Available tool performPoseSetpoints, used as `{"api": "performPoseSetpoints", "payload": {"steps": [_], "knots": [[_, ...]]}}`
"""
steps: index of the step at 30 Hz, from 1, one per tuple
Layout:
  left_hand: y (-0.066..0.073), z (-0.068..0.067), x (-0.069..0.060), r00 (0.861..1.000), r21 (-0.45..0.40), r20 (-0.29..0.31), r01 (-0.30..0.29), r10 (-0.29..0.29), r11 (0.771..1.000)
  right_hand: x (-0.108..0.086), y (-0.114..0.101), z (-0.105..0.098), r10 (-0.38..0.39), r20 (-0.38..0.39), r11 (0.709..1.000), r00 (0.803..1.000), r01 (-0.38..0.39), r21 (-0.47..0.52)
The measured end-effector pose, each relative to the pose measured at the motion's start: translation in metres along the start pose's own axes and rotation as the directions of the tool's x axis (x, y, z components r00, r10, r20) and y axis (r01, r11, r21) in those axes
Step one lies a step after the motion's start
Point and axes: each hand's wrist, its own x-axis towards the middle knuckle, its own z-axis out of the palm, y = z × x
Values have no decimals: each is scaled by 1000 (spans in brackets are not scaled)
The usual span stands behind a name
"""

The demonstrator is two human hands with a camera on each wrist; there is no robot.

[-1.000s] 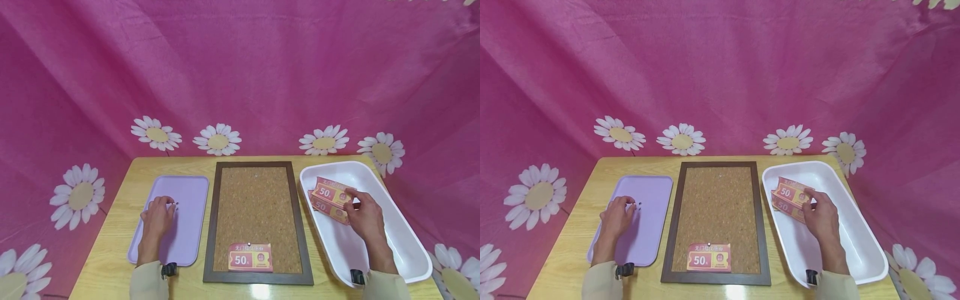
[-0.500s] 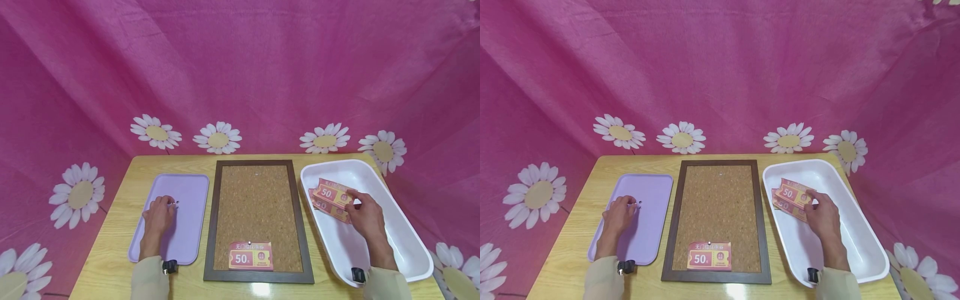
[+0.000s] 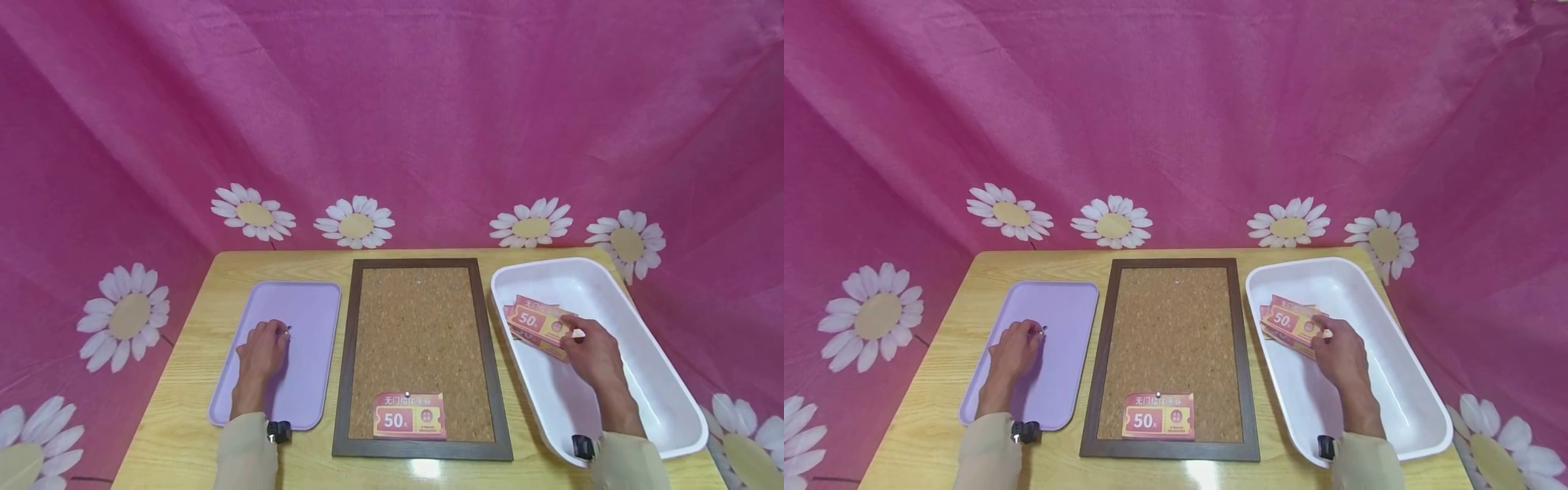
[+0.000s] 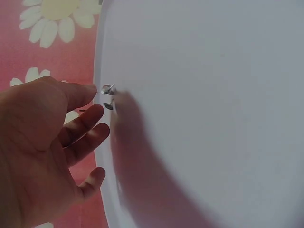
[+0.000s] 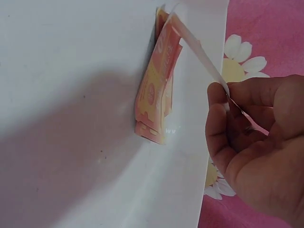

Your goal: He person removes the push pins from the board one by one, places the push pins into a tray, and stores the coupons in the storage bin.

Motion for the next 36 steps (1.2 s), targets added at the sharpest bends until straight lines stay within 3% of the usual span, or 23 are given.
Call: {"api": "performPoseSetpoints", "payload": {"steps": [10, 21, 27, 36], "knots": [[-2, 3, -1, 999, -20, 37, 25, -24, 1000, 5, 7, 4, 42, 65, 999, 997, -41, -24], [1, 2, 1, 997, -35, 54, 50, -48, 998, 10, 18, 7, 19, 189, 996, 982, -3, -86], [-4, 3, -4, 995, -24, 70, 72, -70, 997, 8, 20, 10, -27, 273, 993, 962, 58, -105], [0, 3, -1, 994, -12, 81, 75, -74, 997, 6, 23, 8, 18, 352, 993, 936, 25, -118]]}}
